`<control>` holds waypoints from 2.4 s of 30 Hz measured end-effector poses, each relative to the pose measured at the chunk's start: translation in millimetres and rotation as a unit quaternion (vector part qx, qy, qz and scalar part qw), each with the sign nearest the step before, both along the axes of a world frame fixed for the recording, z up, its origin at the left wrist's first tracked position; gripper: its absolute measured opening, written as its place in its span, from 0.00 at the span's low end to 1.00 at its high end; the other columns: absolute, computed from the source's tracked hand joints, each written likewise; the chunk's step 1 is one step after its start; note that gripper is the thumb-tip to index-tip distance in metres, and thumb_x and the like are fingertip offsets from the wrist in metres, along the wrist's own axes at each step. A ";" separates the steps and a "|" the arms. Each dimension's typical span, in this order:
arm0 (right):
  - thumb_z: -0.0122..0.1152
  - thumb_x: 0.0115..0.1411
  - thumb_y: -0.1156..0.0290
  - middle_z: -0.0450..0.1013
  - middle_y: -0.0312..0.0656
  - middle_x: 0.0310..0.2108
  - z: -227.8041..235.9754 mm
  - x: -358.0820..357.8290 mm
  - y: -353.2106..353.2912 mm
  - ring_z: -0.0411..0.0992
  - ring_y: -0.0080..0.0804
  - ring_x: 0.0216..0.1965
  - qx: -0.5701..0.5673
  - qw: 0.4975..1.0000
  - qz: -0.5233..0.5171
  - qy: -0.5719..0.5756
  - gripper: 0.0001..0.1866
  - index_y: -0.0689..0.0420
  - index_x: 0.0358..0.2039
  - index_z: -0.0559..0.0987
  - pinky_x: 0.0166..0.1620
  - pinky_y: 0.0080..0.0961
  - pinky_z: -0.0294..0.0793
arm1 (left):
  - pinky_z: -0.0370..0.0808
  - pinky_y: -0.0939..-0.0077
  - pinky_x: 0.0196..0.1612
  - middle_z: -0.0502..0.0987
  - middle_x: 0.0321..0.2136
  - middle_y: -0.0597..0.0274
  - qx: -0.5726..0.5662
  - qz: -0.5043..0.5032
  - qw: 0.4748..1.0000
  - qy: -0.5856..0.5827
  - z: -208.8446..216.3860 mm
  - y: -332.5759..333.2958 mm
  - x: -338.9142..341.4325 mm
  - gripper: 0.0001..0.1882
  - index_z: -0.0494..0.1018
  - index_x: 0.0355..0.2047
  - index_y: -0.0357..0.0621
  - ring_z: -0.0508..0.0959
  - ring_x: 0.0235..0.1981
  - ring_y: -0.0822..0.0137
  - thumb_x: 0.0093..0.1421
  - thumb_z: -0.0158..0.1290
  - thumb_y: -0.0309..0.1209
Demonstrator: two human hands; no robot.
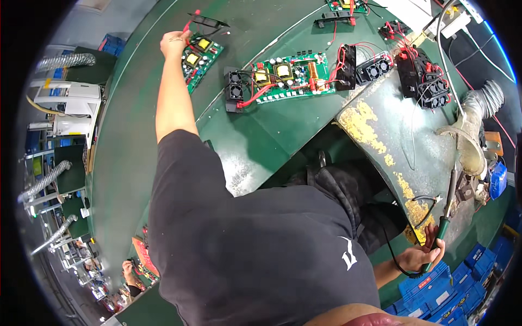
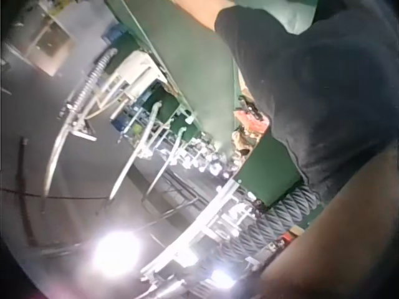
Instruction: Soldering electronic components and wires onto circuit boards at a factory workstation.
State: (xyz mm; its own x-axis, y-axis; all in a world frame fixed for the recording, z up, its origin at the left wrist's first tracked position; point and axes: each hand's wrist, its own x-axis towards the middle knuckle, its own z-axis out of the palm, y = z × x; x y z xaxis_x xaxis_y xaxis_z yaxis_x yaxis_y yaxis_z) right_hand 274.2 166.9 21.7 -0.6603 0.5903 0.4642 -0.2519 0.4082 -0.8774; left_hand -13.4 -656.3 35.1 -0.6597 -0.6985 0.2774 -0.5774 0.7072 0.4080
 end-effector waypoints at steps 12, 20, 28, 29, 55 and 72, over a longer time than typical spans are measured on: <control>0.38 0.71 0.60 0.78 0.65 0.46 3.1 -24.2 -23.4 0.83 0.53 0.42 -0.041 0.999 -0.019 -0.023 0.19 0.62 0.45 0.73 0.47 0.38 0.85 | 0.78 0.65 0.38 0.84 0.29 0.52 -0.066 -0.126 0.987 0.072 7.6 133.4 107.5 0.15 0.84 0.37 0.37 0.84 0.30 0.59 0.64 0.59 0.38; 0.40 0.71 0.61 0.78 0.66 0.41 -1.0 -78.3 -31.9 0.82 0.53 0.40 -0.086 0.992 0.086 -0.004 0.19 0.64 0.43 0.74 0.46 0.38 0.84 | 0.60 0.84 0.17 0.76 0.24 0.65 0.535 0.002 0.838 0.103 -24.7 296.1 192.5 0.28 0.80 0.41 0.31 0.68 0.16 0.80 0.71 0.52 0.50; 0.41 0.72 0.59 0.78 0.66 0.41 10.5 -77.2 -29.8 0.82 0.53 0.40 -0.089 0.988 0.126 -0.007 0.19 0.63 0.44 0.73 0.45 0.38 0.85 | 0.60 0.82 0.19 0.76 0.28 0.66 0.670 0.147 0.705 0.181 -40.5 297.3 175.1 0.27 0.78 0.45 0.33 0.66 0.18 0.78 0.68 0.57 0.50; 0.41 0.72 0.59 0.78 0.66 0.42 9.6 -74.8 -28.7 0.82 0.53 0.41 -0.079 0.991 0.109 -0.012 0.19 0.63 0.45 0.73 0.45 0.38 0.85 | 0.60 0.82 0.19 0.76 0.28 0.66 0.673 0.136 0.705 0.178 -41.6 294.6 174.9 0.25 0.78 0.43 0.34 0.67 0.19 0.78 0.68 0.58 0.49; 0.43 0.71 0.60 0.78 0.65 0.42 -5.9 -24.1 -11.2 0.83 0.49 0.36 -0.059 0.998 -0.007 0.011 0.20 0.66 0.44 0.75 0.43 0.36 0.85 | 0.80 0.66 0.42 0.86 0.27 0.59 0.101 0.020 0.985 0.136 -7.7 -21.5 -133.0 0.18 0.86 0.31 0.46 0.85 0.31 0.64 0.58 0.66 0.49; 0.41 0.70 0.65 0.78 0.60 0.40 3.9 -51.8 -35.6 0.82 0.48 0.35 -0.048 0.998 -0.024 -0.032 0.18 0.67 0.43 0.75 0.41 0.34 0.85 | 0.77 0.69 0.48 0.86 0.40 0.55 0.102 -0.368 0.924 -0.031 12.2 281.2 -166.3 0.27 0.83 0.45 0.42 0.84 0.43 0.62 0.64 0.56 0.54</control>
